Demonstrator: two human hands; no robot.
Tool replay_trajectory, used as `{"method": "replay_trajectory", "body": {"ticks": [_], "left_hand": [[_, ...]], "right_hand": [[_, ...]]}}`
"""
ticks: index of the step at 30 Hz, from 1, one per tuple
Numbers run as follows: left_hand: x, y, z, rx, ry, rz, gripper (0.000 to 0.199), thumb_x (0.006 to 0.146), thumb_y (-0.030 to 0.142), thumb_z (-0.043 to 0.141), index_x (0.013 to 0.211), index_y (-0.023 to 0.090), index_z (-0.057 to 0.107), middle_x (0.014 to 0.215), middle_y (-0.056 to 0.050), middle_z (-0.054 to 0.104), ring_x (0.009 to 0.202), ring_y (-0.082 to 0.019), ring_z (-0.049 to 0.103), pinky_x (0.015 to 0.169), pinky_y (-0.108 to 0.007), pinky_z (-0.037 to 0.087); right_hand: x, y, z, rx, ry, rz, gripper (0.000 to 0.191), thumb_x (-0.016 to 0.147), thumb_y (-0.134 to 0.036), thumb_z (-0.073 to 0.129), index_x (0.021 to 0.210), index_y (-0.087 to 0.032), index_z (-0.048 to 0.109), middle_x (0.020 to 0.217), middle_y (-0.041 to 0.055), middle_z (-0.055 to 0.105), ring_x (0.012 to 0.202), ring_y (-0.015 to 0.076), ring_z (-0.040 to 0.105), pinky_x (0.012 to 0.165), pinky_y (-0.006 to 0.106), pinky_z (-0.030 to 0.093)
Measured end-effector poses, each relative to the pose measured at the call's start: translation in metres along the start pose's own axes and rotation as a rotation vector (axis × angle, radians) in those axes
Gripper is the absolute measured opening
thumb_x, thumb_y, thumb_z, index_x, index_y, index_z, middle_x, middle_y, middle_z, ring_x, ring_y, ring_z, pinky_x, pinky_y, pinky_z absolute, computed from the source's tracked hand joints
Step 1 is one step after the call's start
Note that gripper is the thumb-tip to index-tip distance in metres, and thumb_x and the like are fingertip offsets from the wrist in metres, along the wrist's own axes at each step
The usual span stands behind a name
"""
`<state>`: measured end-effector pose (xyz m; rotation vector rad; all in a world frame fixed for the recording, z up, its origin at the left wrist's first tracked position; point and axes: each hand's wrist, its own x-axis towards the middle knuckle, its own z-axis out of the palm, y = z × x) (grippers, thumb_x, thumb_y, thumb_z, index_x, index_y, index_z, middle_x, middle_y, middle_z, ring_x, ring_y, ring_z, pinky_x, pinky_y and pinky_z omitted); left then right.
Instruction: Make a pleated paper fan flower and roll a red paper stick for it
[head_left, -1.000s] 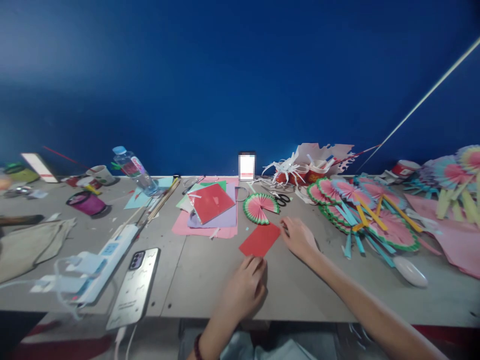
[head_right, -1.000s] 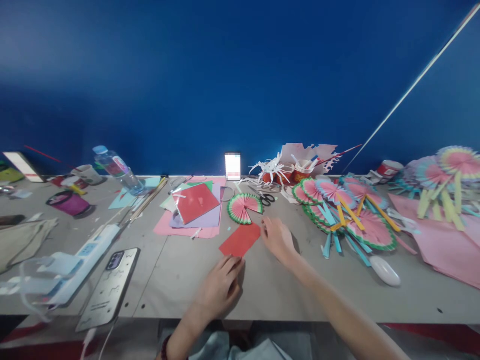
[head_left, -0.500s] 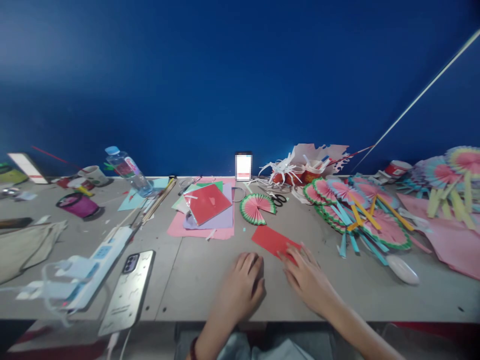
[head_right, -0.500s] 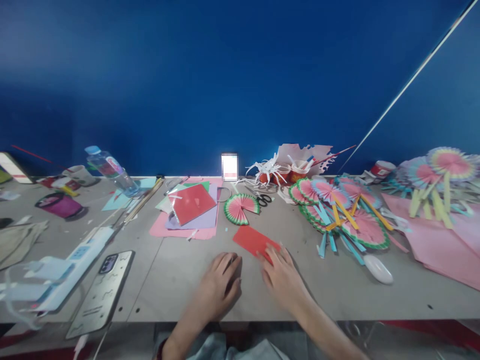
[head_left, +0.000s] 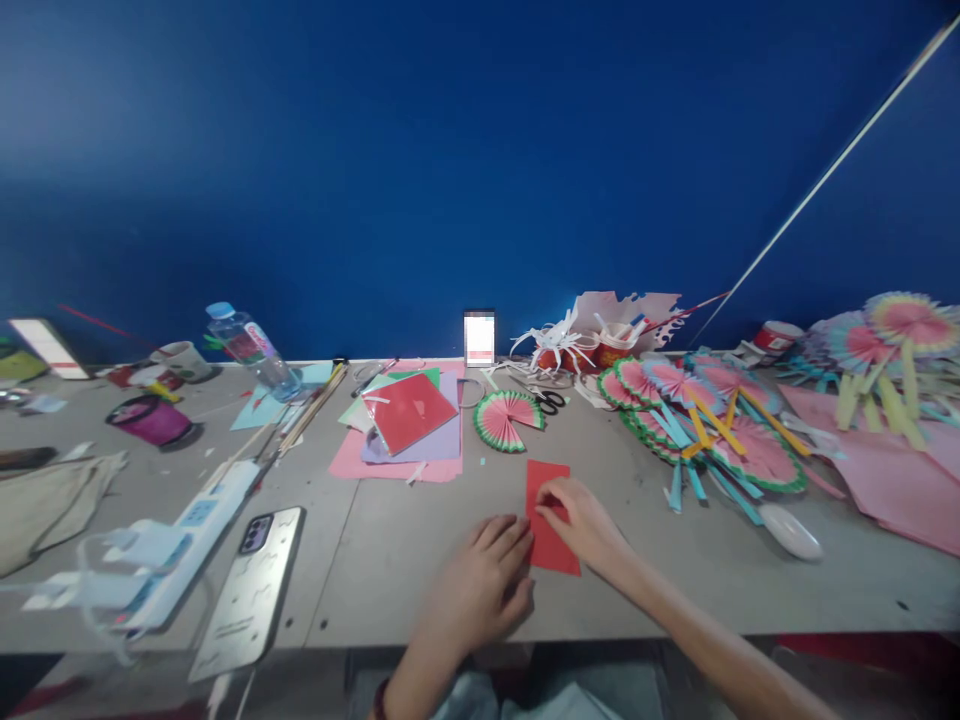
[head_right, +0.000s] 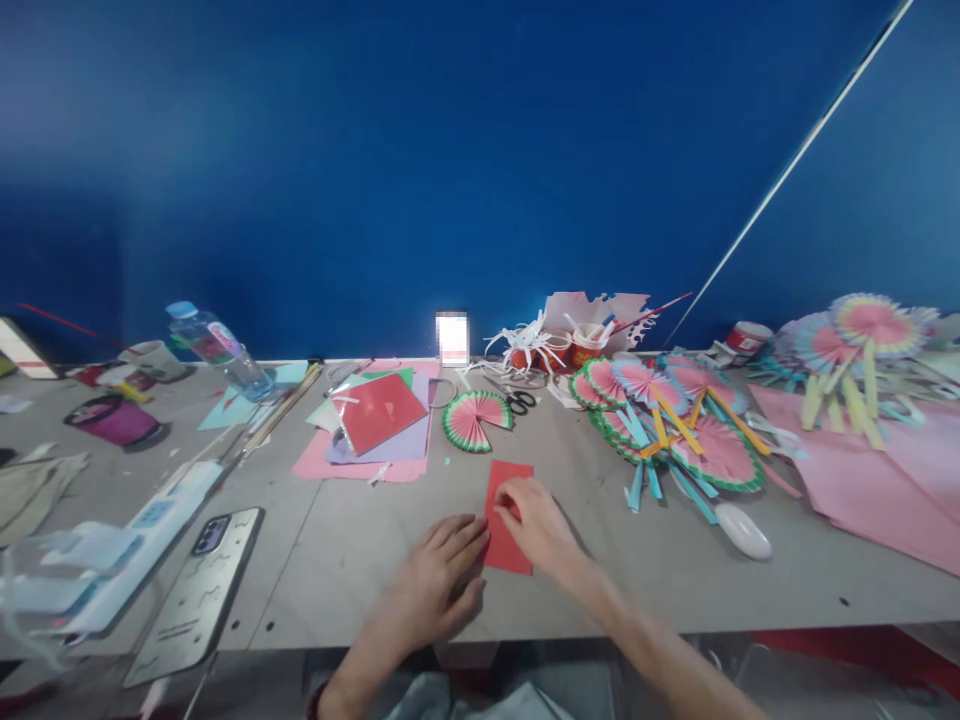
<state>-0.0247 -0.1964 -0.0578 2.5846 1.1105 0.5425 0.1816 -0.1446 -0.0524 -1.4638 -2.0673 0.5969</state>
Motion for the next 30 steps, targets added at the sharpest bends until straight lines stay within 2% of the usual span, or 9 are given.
{"method": "replay_trajectory", "body": {"ticks": [3, 6, 17, 26, 30], "left_hand": [[0.000, -0.001, 0.000, -0.024, -0.002, 0.001, 0.058, 0.082, 0.022, 0.055, 0.139, 0.021, 0.048, 0.142, -0.007, 0.055, 0.134, -0.024, 0.044, 0.111, -0.043, 0.041], [0.000, -0.001, -0.001, -0.029, -0.019, -0.009, 0.058, 0.082, 0.021, 0.054, 0.139, 0.021, 0.048, 0.143, -0.006, 0.054, 0.134, -0.024, 0.044, 0.112, -0.043, 0.040], [0.001, 0.000, -0.001, -0.063, -0.006, -0.023, 0.059, 0.079, 0.017, 0.056, 0.137, 0.021, 0.050, 0.140, -0.006, 0.056, 0.133, -0.025, 0.045, 0.111, -0.045, 0.042], [0.001, 0.003, -0.003, -0.075, 0.006, -0.031, 0.056, 0.078, 0.017, 0.055, 0.134, 0.019, 0.053, 0.138, -0.008, 0.058, 0.131, -0.025, 0.047, 0.110, -0.046, 0.043], [0.001, 0.003, -0.003, -0.055, 0.018, -0.016, 0.055, 0.079, 0.017, 0.055, 0.134, 0.021, 0.052, 0.137, -0.007, 0.059, 0.131, -0.025, 0.047, 0.110, -0.045, 0.043]], "right_hand": [[0.022, 0.001, 0.002, 0.025, -0.056, 0.025, 0.007, 0.078, -0.014, 0.062, 0.073, -0.019, 0.061, 0.078, 0.0039, 0.068, 0.080, 0.0203, 0.062, 0.075, 0.031, 0.048], [0.031, 0.001, 0.003, 0.035, -0.095, -0.004, 0.009, 0.074, -0.012, 0.067, 0.069, -0.018, 0.062, 0.077, 0.0033, 0.069, 0.079, 0.0197, 0.062, 0.075, 0.030, 0.045], [0.033, 0.013, 0.003, 0.140, -0.097, -0.011, 0.011, 0.071, -0.015, 0.069, 0.062, -0.019, 0.064, 0.072, 0.0002, 0.069, 0.070, 0.0160, 0.063, 0.070, 0.027, 0.046], [0.040, 0.014, -0.001, 0.067, -0.089, 0.044, 0.010, 0.074, -0.019, 0.067, 0.064, -0.018, 0.067, 0.077, 0.0024, 0.070, 0.074, 0.0165, 0.063, 0.072, 0.027, 0.043], [0.042, 0.008, -0.007, 0.036, -0.128, 0.069, 0.010, 0.073, -0.020, 0.066, 0.064, -0.019, 0.068, 0.078, 0.0021, 0.071, 0.074, 0.0167, 0.063, 0.071, 0.027, 0.043]]}}
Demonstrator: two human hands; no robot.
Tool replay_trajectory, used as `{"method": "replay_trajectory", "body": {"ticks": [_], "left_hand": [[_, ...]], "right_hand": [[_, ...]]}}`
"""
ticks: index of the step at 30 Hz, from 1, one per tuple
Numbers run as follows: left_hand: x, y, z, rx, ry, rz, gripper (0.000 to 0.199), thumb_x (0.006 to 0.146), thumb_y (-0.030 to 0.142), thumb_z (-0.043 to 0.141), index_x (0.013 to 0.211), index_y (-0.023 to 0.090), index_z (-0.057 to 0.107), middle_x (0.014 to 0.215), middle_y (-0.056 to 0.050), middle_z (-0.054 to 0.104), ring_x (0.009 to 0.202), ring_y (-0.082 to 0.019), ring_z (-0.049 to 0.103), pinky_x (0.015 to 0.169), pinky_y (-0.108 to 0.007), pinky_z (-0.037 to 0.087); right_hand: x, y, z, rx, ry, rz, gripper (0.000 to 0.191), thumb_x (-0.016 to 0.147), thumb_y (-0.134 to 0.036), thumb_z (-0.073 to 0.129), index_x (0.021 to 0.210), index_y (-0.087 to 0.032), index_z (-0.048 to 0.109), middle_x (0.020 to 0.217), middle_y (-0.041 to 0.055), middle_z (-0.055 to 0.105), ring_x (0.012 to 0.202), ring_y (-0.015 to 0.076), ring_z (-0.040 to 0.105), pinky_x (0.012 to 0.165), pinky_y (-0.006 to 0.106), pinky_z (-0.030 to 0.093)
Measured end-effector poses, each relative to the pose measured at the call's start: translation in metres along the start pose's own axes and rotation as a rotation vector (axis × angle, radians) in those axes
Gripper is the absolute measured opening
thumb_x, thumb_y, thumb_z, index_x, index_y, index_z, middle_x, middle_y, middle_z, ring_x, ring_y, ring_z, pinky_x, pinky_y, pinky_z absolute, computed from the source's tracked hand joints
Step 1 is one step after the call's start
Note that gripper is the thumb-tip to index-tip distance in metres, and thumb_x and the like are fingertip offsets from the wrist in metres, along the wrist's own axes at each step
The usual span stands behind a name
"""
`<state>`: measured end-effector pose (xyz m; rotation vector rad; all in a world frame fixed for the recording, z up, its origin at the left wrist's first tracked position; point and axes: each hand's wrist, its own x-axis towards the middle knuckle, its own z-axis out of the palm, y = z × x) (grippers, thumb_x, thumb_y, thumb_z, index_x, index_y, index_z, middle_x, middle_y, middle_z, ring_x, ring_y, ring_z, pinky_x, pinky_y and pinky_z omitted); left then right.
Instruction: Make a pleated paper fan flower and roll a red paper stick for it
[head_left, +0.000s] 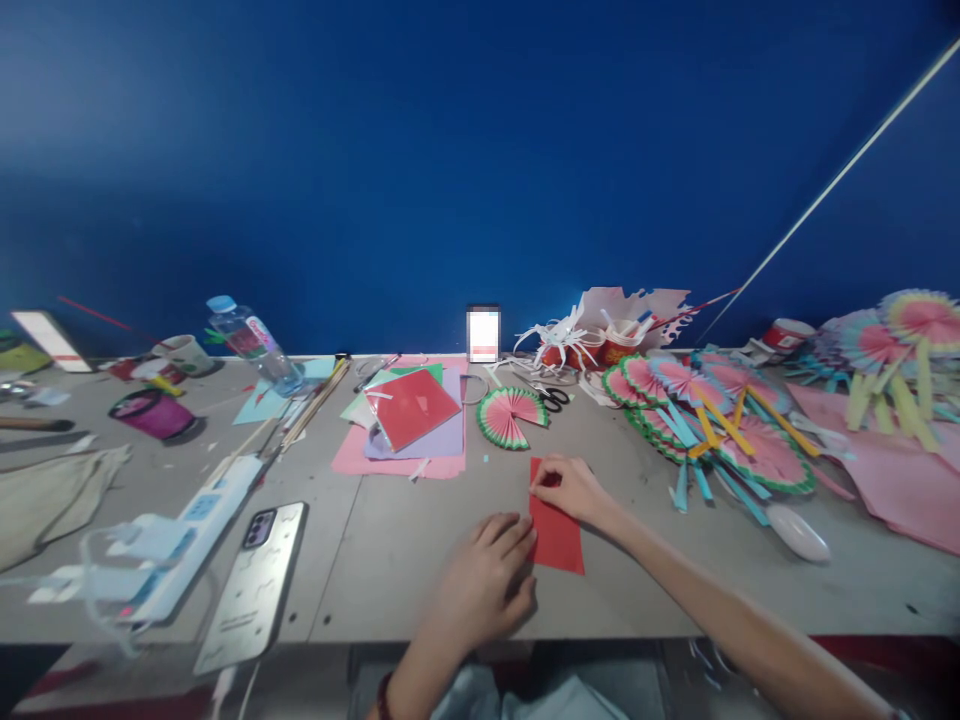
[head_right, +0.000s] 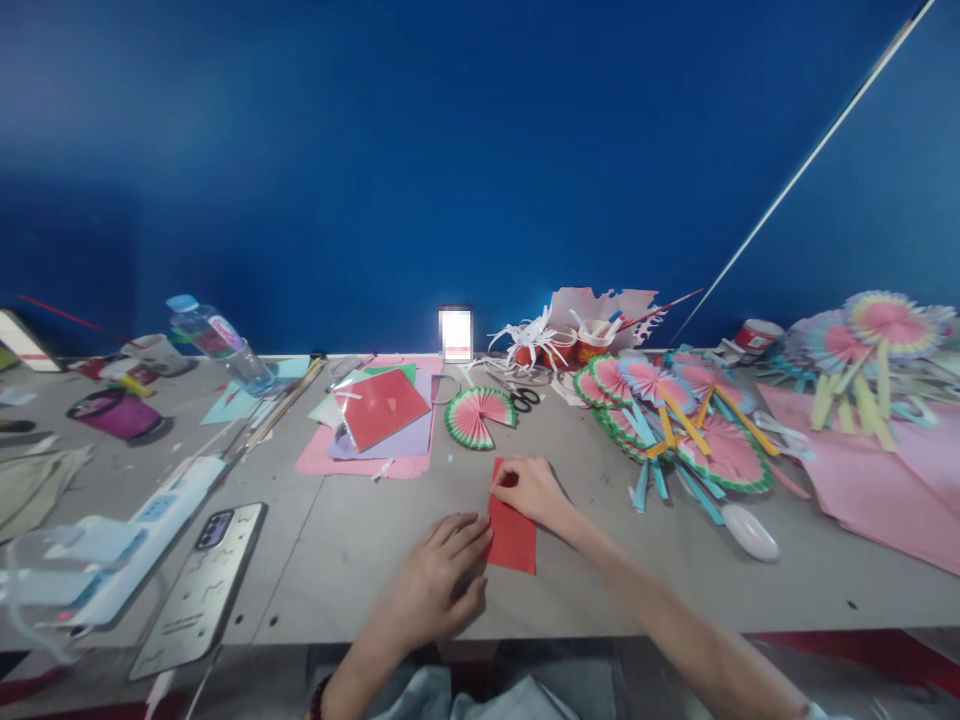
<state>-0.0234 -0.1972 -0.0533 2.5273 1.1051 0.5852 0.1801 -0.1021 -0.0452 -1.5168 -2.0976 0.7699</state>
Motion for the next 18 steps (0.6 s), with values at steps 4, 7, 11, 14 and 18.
{"method": "replay_trajectory", "body": {"ticks": [4, 7, 11, 14, 18], "left_hand": [[0.0008, 0.0006, -0.0020, 0.009, -0.014, -0.004, 0.056, 0.079, 0.017, 0.054, 0.135, 0.020, 0.052, 0.138, -0.007, 0.058, 0.130, -0.025, 0.048, 0.110, -0.045, 0.044], [0.0020, 0.0019, -0.0039, 0.003, -0.037, -0.013, 0.057, 0.078, 0.018, 0.054, 0.135, 0.020, 0.053, 0.138, -0.006, 0.059, 0.130, -0.026, 0.048, 0.110, -0.046, 0.044], [0.0022, 0.0025, -0.0038, -0.012, -0.037, -0.022, 0.056, 0.078, 0.018, 0.054, 0.134, 0.018, 0.054, 0.137, -0.007, 0.059, 0.129, -0.026, 0.048, 0.110, -0.045, 0.044], [0.0017, 0.0022, -0.0027, -0.030, -0.018, -0.022, 0.058, 0.078, 0.017, 0.055, 0.136, 0.020, 0.054, 0.138, -0.007, 0.058, 0.129, -0.026, 0.048, 0.110, -0.047, 0.044], [0.0017, 0.0025, -0.0028, -0.039, -0.022, -0.028, 0.058, 0.078, 0.017, 0.055, 0.136, 0.021, 0.054, 0.138, -0.007, 0.058, 0.130, -0.027, 0.048, 0.111, -0.046, 0.043]], "right_hand": [[0.0019, -0.0045, -0.0044, -0.036, -0.013, 0.018, 0.011, 0.074, -0.021, 0.064, 0.065, -0.018, 0.069, 0.080, 0.0032, 0.073, 0.073, 0.0171, 0.064, 0.071, 0.027, 0.043], [0.0043, -0.0062, -0.0069, -0.029, -0.029, 0.025, 0.012, 0.075, -0.022, 0.063, 0.067, -0.018, 0.071, 0.077, 0.0037, 0.074, 0.072, 0.0171, 0.064, 0.069, 0.026, 0.043], [0.0074, -0.0068, -0.0087, -0.025, -0.046, 0.059, 0.014, 0.075, -0.024, 0.063, 0.068, -0.017, 0.073, 0.071, 0.0039, 0.074, 0.069, 0.0178, 0.065, 0.067, 0.025, 0.043], [0.0090, -0.0055, -0.0084, -0.029, -0.042, 0.067, 0.013, 0.075, -0.022, 0.064, 0.068, -0.017, 0.074, 0.071, 0.0038, 0.074, 0.070, 0.0182, 0.065, 0.067, 0.025, 0.043], [0.0101, -0.0021, -0.0068, -0.033, -0.013, 0.035, 0.011, 0.073, -0.022, 0.066, 0.066, -0.017, 0.072, 0.076, 0.0054, 0.075, 0.073, 0.0185, 0.066, 0.068, 0.025, 0.044]]}}
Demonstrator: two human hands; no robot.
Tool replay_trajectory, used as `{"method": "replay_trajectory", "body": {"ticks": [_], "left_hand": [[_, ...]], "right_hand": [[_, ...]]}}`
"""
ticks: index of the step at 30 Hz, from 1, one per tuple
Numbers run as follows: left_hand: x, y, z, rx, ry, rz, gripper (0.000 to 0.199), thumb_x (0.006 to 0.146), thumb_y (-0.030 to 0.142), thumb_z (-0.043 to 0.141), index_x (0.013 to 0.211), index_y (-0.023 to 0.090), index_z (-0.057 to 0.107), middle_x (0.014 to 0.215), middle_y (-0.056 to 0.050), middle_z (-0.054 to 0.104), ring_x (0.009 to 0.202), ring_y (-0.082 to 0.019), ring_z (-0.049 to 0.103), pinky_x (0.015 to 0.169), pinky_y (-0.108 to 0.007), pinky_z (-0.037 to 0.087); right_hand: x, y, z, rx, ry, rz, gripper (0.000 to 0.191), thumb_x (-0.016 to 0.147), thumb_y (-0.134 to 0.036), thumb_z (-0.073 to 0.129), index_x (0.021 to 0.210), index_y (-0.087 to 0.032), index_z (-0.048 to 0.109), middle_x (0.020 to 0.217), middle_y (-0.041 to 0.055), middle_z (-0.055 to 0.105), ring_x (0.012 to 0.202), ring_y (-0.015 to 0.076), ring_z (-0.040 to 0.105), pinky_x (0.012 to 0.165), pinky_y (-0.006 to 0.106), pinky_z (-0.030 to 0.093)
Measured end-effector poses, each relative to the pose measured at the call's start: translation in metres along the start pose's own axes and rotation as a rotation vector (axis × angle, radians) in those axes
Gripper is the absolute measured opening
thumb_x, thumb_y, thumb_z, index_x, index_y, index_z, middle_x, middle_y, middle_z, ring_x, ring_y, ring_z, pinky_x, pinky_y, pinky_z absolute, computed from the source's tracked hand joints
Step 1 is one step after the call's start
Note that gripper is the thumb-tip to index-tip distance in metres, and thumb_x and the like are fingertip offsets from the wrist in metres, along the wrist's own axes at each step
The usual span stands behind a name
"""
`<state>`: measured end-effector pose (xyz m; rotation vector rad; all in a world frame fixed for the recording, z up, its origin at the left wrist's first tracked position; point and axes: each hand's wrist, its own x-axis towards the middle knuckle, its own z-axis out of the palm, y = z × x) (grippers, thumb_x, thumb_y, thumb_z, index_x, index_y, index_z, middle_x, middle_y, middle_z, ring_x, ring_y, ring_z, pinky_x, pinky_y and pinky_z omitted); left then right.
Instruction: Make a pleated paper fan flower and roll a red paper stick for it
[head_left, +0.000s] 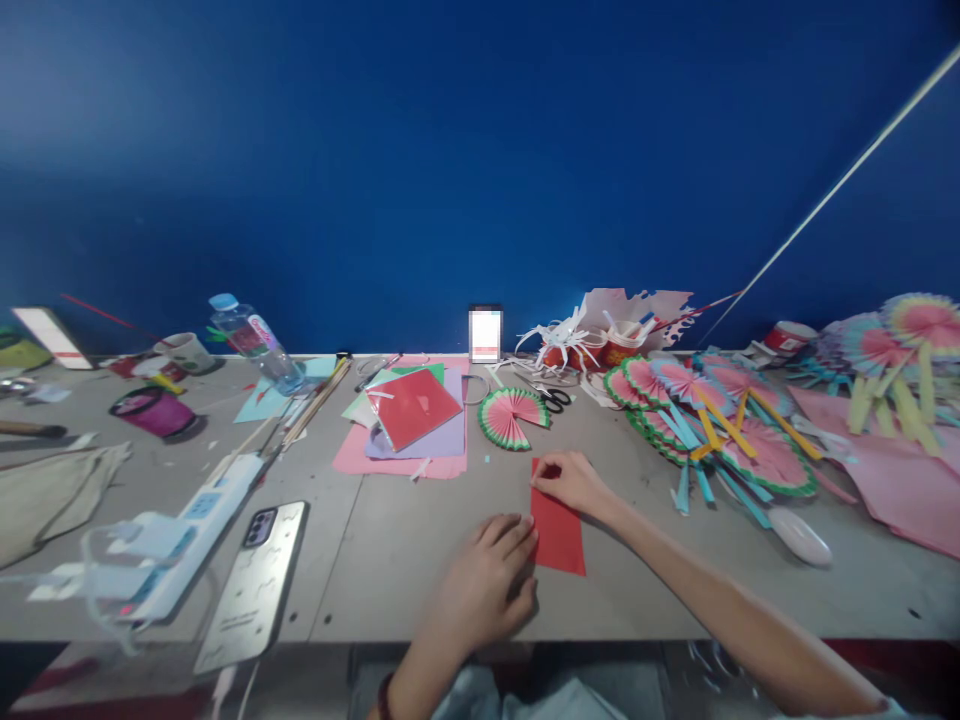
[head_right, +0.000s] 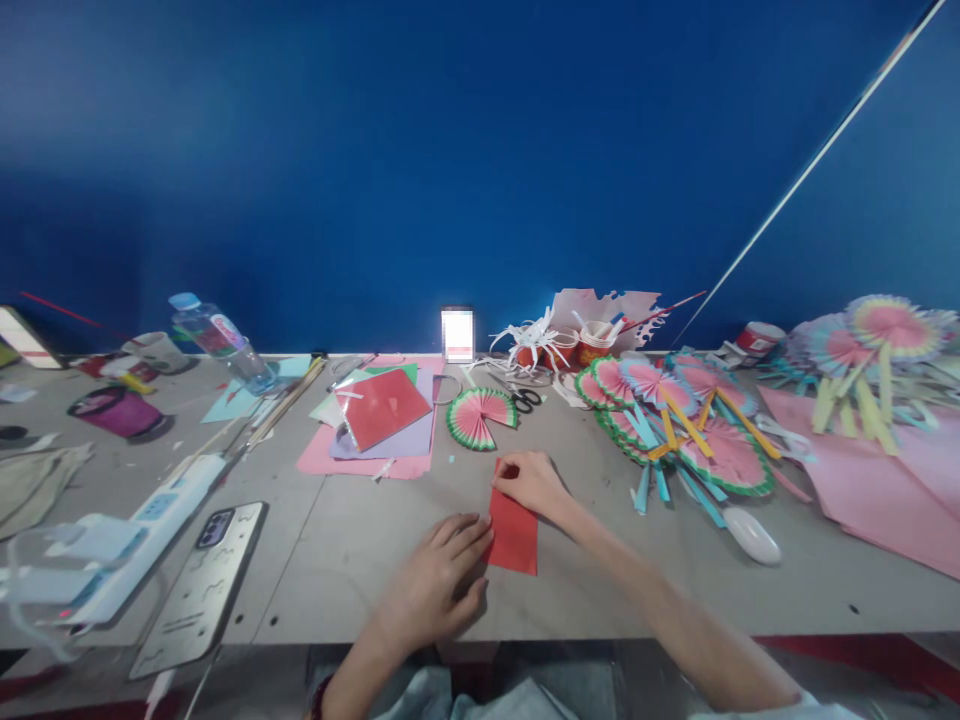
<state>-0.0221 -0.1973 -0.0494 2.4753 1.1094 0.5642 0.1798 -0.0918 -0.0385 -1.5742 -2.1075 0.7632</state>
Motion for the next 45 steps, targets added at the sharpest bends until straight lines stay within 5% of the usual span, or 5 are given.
{"method": "replay_trajectory", "body": {"ticks": [15, 35, 45], "left_hand": [[-0.002, -0.003, 0.005, 0.017, 0.011, 0.002, 0.054, 0.081, 0.021, 0.057, 0.135, 0.019, 0.053, 0.140, -0.006, 0.057, 0.130, -0.024, 0.047, 0.112, -0.042, 0.041], [-0.002, -0.003, 0.003, 0.014, 0.017, 0.007, 0.056, 0.081, 0.021, 0.058, 0.136, 0.020, 0.051, 0.140, -0.006, 0.057, 0.131, -0.024, 0.046, 0.113, -0.042, 0.040], [-0.001, -0.003, 0.003, -0.006, 0.014, 0.006, 0.057, 0.079, 0.019, 0.056, 0.136, 0.020, 0.052, 0.141, -0.006, 0.056, 0.131, -0.025, 0.046, 0.112, -0.044, 0.041]], "right_hand": [[0.007, 0.005, 0.000, 0.051, -0.022, 0.057, 0.015, 0.074, -0.025, 0.064, 0.072, -0.015, 0.076, 0.073, 0.0054, 0.075, 0.067, 0.0169, 0.064, 0.064, 0.024, 0.043], [0.032, 0.014, -0.005, 0.013, 0.123, 0.136, 0.014, 0.076, -0.022, 0.059, 0.073, -0.015, 0.071, 0.077, 0.0063, 0.074, 0.074, 0.0179, 0.064, 0.071, 0.025, 0.043], [0.018, 0.020, -0.005, 0.016, 0.073, -0.017, 0.018, 0.071, -0.033, 0.071, 0.082, -0.019, 0.071, 0.096, 0.0053, 0.071, 0.091, 0.0207, 0.064, 0.087, 0.033, 0.042]]}}
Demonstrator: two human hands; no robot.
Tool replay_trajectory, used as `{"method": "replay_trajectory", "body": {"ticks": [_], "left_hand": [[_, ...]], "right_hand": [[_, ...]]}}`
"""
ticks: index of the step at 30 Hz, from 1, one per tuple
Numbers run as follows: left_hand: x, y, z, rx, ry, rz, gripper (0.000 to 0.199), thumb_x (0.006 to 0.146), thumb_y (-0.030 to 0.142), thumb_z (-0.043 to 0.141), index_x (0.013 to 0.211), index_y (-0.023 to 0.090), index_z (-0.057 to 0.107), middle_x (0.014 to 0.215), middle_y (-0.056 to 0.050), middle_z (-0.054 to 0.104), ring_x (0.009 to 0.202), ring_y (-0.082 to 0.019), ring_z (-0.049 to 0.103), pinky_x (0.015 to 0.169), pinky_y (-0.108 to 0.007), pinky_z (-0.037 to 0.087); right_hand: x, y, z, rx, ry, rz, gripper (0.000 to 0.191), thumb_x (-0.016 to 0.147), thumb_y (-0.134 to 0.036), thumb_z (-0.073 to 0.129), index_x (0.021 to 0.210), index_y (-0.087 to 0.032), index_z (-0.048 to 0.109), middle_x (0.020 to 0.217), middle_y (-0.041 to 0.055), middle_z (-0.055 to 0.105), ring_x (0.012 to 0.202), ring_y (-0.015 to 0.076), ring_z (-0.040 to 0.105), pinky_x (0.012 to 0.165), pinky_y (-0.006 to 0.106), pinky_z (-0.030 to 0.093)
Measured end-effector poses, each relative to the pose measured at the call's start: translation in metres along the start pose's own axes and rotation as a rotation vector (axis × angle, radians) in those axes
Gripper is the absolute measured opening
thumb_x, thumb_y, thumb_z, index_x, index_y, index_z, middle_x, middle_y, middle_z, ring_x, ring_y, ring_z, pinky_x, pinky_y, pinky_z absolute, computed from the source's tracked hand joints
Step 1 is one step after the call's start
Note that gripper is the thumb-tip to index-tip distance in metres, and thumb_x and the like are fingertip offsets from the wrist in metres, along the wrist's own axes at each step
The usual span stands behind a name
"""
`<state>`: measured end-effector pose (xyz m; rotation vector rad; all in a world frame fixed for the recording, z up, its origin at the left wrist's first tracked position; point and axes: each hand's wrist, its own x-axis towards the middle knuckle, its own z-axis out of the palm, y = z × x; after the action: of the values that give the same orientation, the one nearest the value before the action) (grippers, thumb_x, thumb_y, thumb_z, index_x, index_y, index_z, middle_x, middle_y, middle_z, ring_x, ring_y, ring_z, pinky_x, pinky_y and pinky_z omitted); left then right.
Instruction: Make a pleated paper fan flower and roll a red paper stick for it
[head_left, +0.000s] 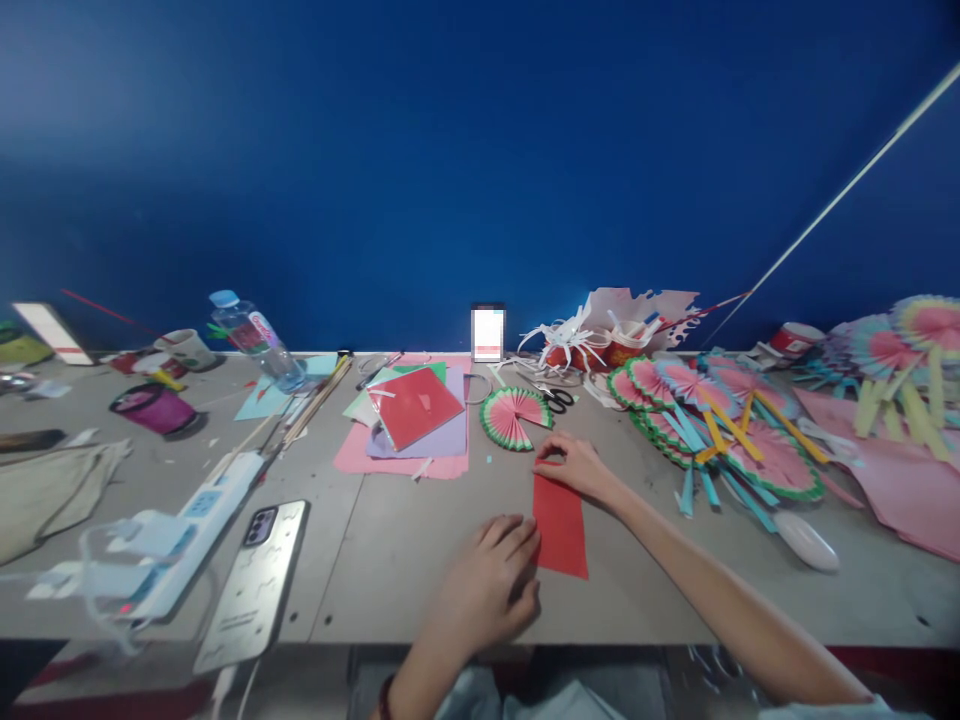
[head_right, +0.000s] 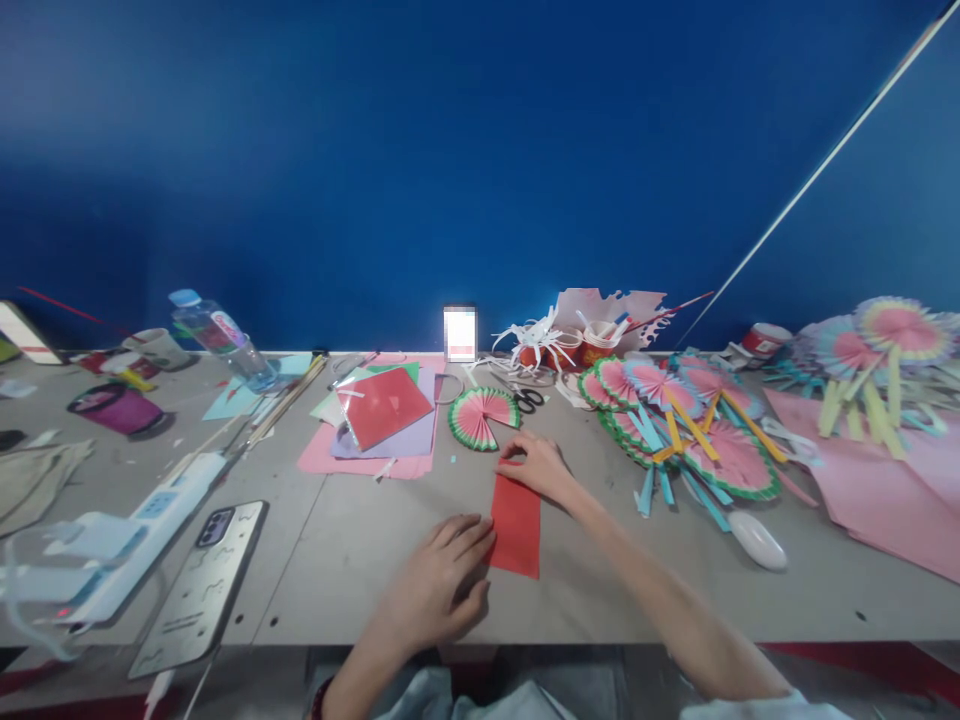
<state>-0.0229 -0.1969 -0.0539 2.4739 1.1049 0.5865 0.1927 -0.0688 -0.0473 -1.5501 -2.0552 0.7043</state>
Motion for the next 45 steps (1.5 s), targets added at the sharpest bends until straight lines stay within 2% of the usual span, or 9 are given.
{"method": "replay_trajectory", "body": {"ticks": [11, 22, 27, 30, 33, 36, 40, 42, 45], "left_hand": [[0.000, 0.000, 0.000, 0.006, 0.008, 0.006, 0.059, 0.077, 0.017, 0.057, 0.136, 0.020, 0.052, 0.139, -0.007, 0.058, 0.130, -0.025, 0.047, 0.112, -0.043, 0.042], [0.000, 0.000, 0.001, -0.015, -0.006, -0.004, 0.058, 0.079, 0.018, 0.055, 0.137, 0.019, 0.051, 0.140, -0.008, 0.057, 0.132, -0.026, 0.046, 0.112, -0.046, 0.041], [0.000, -0.001, 0.001, -0.027, -0.015, -0.012, 0.059, 0.078, 0.019, 0.056, 0.137, 0.018, 0.052, 0.141, -0.008, 0.056, 0.132, -0.027, 0.046, 0.112, -0.045, 0.040], [0.000, 0.001, -0.001, -0.022, -0.021, -0.019, 0.058, 0.078, 0.019, 0.057, 0.136, 0.018, 0.053, 0.140, -0.009, 0.057, 0.131, -0.027, 0.047, 0.112, -0.045, 0.041], [0.000, 0.002, -0.003, -0.011, -0.024, -0.017, 0.058, 0.079, 0.019, 0.057, 0.136, 0.017, 0.052, 0.140, -0.009, 0.057, 0.132, -0.026, 0.046, 0.112, -0.044, 0.041], [0.000, 0.002, -0.003, 0.001, -0.031, -0.010, 0.058, 0.079, 0.018, 0.057, 0.137, 0.016, 0.052, 0.141, -0.009, 0.056, 0.133, -0.026, 0.045, 0.113, -0.045, 0.040], [-0.001, 0.000, -0.002, 0.013, -0.021, -0.001, 0.058, 0.080, 0.018, 0.056, 0.137, 0.018, 0.050, 0.141, -0.009, 0.055, 0.133, -0.025, 0.046, 0.112, -0.045, 0.042], [-0.001, 0.000, -0.003, 0.019, -0.019, -0.003, 0.057, 0.080, 0.018, 0.055, 0.137, 0.019, 0.051, 0.141, -0.009, 0.056, 0.133, -0.026, 0.046, 0.111, -0.046, 0.042], [-0.001, 0.001, -0.004, 0.018, -0.022, -0.008, 0.055, 0.082, 0.018, 0.055, 0.136, 0.019, 0.051, 0.140, -0.010, 0.056, 0.133, -0.026, 0.046, 0.111, -0.047, 0.042]], "right_hand": [[0.009, 0.011, 0.008, 0.074, 0.060, 0.028, 0.013, 0.071, -0.029, 0.066, 0.070, -0.018, 0.071, 0.083, 0.0056, 0.071, 0.079, 0.0211, 0.065, 0.077, 0.030, 0.044], [0.009, 0.010, 0.013, 0.059, 0.118, 0.075, 0.016, 0.076, -0.031, 0.056, 0.075, -0.018, 0.066, 0.074, 0.0038, 0.069, 0.073, 0.0182, 0.063, 0.074, 0.029, 0.044], [-0.003, 0.002, 0.001, 0.056, 0.027, -0.015, 0.021, 0.079, -0.035, 0.055, 0.083, -0.017, 0.067, 0.089, 0.0077, 0.069, 0.081, 0.0189, 0.063, 0.074, 0.029, 0.044], [-0.008, -0.004, -0.006, 0.016, -0.059, 0.026, 0.025, 0.074, -0.038, 0.065, 0.089, -0.018, 0.068, 0.083, 0.0048, 0.069, 0.078, 0.0189, 0.061, 0.072, 0.029, 0.043], [-0.008, -0.008, -0.009, 0.013, -0.153, 0.086, 0.022, 0.073, -0.037, 0.068, 0.083, -0.017, 0.069, 0.076, 0.0041, 0.068, 0.073, 0.0177, 0.060, 0.069, 0.028, 0.042], [-0.008, -0.010, -0.011, 0.024, -0.173, 0.072, 0.023, 0.076, -0.040, 0.064, 0.076, -0.017, 0.069, 0.083, 0.0068, 0.069, 0.078, 0.0190, 0.060, 0.071, 0.029, 0.042], [-0.011, -0.011, -0.021, 0.161, -0.226, 0.115, 0.030, 0.080, -0.045, 0.059, 0.086, -0.017, 0.069, 0.080, 0.0049, 0.070, 0.074, 0.0187, 0.060, 0.069, 0.030, 0.042], [-0.015, -0.012, -0.027, 0.300, -0.231, 0.158, 0.033, 0.076, -0.045, 0.065, 0.093, -0.017, 0.069, 0.080, 0.0041, 0.070, 0.075, 0.0185, 0.061, 0.070, 0.029, 0.044], [-0.020, -0.015, -0.033, 0.486, -0.112, 0.219, 0.041, 0.063, -0.038, 0.076, 0.098, -0.018, 0.067, 0.088, 0.0046, 0.070, 0.085, 0.0194, 0.063, 0.073, 0.028, 0.048]]}}
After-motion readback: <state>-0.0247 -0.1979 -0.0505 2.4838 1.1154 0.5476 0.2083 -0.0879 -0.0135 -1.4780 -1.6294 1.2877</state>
